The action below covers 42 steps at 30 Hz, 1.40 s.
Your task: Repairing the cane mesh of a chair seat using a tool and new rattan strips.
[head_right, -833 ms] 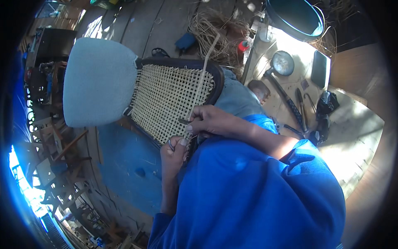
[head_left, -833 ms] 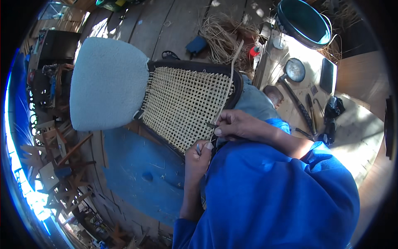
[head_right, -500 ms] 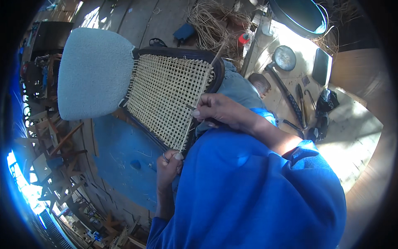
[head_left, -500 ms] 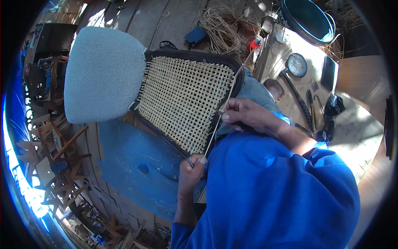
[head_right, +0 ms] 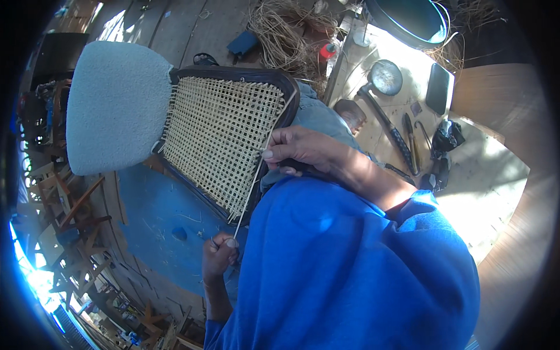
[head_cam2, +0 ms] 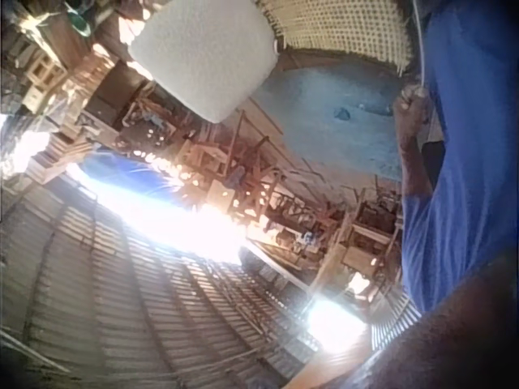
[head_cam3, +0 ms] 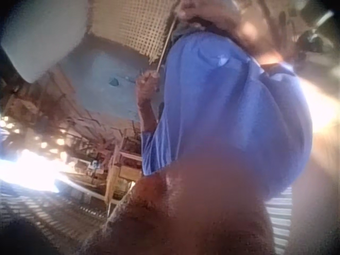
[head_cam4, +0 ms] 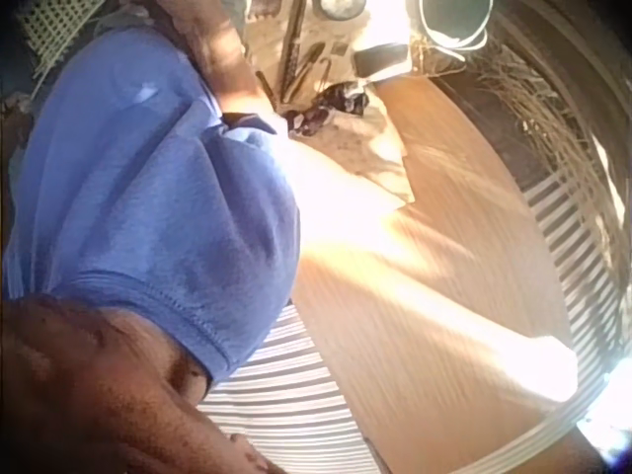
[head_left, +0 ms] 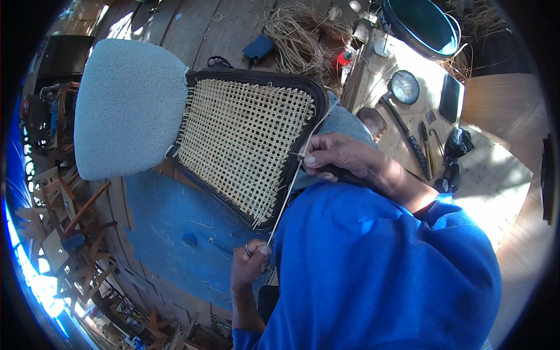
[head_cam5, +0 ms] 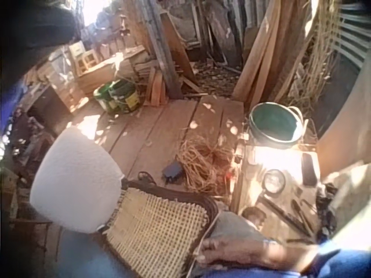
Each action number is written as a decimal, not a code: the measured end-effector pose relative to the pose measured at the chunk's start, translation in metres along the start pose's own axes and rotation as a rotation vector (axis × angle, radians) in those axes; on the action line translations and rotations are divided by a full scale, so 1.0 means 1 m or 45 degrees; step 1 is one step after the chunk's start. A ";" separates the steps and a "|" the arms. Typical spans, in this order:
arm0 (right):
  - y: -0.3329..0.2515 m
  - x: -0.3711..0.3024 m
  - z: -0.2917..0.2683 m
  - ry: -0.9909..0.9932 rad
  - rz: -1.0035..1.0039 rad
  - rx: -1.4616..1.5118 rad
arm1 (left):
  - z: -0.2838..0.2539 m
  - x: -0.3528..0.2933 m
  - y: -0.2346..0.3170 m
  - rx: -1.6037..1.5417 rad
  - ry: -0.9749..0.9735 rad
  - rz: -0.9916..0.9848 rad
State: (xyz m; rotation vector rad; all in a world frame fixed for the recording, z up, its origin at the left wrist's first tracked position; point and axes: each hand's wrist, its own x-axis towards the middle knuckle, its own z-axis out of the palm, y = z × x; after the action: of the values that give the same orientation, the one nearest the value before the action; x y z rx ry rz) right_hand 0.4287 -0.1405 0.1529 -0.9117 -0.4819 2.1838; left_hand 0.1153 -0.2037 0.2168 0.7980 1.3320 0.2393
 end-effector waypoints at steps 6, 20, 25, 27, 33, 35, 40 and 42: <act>-0.058 -0.061 -0.053 1.086 -0.628 -0.143 | -0.039 -0.026 -0.012 0.137 0.223 -0.211; 0.134 -0.146 -0.138 1.460 -0.030 -1.549 | 0.046 0.100 0.054 -0.171 0.022 0.264; 0.167 -0.162 -0.177 1.388 0.317 -1.846 | 0.052 0.112 0.081 -0.229 0.002 0.248; 0.093 -0.146 -0.146 1.674 0.413 -1.693 | 0.053 0.118 0.081 -0.257 0.024 0.245; -0.004 -0.080 -0.135 1.219 -0.114 -1.422 | 0.071 0.126 0.081 -0.340 0.093 0.298; 0.029 -0.078 -0.218 1.770 -0.538 -1.702 | 0.075 0.128 0.085 -0.334 0.075 0.339; -0.018 -0.080 -0.230 1.923 0.043 -1.264 | 0.093 0.120 0.104 -0.025 -0.108 0.326; -0.007 -0.079 -0.238 1.905 0.112 -1.314 | 0.119 0.121 0.118 0.067 -0.166 0.373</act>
State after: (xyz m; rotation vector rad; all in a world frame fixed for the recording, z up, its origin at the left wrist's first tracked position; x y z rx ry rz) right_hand 0.6448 -0.1784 0.0313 -2.6776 -0.7153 0.6327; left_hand 0.2891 -0.0932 0.2019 1.0364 1.1004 0.3779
